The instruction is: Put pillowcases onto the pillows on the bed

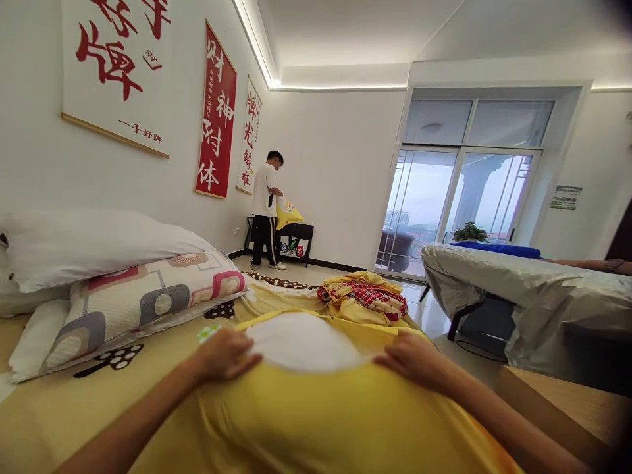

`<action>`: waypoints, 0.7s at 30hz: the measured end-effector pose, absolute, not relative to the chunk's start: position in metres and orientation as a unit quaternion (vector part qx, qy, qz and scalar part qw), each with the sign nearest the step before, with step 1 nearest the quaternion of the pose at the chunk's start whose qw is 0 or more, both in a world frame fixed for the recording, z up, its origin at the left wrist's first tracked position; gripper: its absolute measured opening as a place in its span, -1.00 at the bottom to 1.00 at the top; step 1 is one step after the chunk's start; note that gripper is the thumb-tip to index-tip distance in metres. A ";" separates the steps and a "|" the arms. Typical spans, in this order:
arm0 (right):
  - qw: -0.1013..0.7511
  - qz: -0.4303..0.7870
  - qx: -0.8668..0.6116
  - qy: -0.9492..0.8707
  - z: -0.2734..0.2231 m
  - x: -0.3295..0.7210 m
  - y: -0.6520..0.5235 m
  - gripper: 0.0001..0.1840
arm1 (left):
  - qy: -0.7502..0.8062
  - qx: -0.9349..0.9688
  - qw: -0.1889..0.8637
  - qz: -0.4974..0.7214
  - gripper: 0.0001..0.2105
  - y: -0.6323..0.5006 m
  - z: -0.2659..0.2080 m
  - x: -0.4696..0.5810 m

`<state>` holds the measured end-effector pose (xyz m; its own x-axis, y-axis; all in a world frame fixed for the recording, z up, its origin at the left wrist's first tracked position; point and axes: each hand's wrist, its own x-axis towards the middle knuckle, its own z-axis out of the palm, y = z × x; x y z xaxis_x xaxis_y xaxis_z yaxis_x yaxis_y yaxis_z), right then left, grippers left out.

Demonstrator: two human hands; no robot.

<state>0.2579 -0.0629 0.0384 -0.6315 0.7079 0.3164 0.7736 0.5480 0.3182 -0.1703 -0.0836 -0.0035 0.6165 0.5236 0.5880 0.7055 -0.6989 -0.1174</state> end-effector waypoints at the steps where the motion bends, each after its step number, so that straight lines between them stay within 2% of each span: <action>1: 0.119 -0.248 -0.411 -0.869 0.047 0.255 -0.062 -0.37 | -0.370 -0.860 0.185 -0.297 -0.57 -0.081 0.019 -0.174; 4: 0.227 -0.319 -0.362 -0.846 0.048 0.238 -0.064 -0.38 | -0.416 -0.817 0.158 -0.366 -0.62 -0.083 0.062 -0.181; 6: 0.215 -0.344 -0.307 -0.861 0.038 0.229 -0.062 -0.35 | -0.428 -0.852 0.076 -0.290 -0.63 -0.087 0.065 -0.183; 8: 0.191 -0.364 -0.274 -0.869 0.034 0.226 -0.056 -0.34 | -0.457 -0.870 -0.034 -0.181 -0.56 -0.089 0.055 -0.184; 10: 0.212 -0.393 -0.291 -0.846 0.037 0.227 -0.050 -0.38 | -0.496 -0.845 -0.106 -0.172 -0.47 -0.089 0.042 -0.186; 14: 0.308 -0.417 -0.300 -0.801 0.028 0.218 -0.052 -0.52 | -0.522 -0.768 -0.085 -0.361 -0.50 -0.086 0.012 -0.184; 15: 0.315 -0.410 -0.279 -0.809 0.020 0.213 -0.054 -0.54 | -0.523 -0.771 -0.085 -0.353 -0.51 -0.084 0.005 -0.183; 18: 0.289 -0.404 -0.209 -0.842 0.010 0.206 -0.051 -0.52 | -0.524 -0.814 -0.103 -0.229 -0.49 -0.074 -0.002 -0.180; 19: 0.289 -0.418 -0.207 -0.836 0.016 0.209 -0.047 -0.51 | -0.526 -0.813 -0.102 -0.226 -0.48 -0.069 0.004 -0.179; 21: 0.318 -0.432 -0.254 -0.805 0.037 0.222 -0.038 -0.51 | -0.527 -0.784 -0.077 -0.319 -0.48 -0.061 0.025 -0.175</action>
<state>0.2223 -0.0384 0.0372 -0.6691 0.1338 0.7310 0.6831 0.4983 0.5340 -0.1755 -0.0610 0.0249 0.2426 0.8751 0.4188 0.7770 -0.4337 0.4562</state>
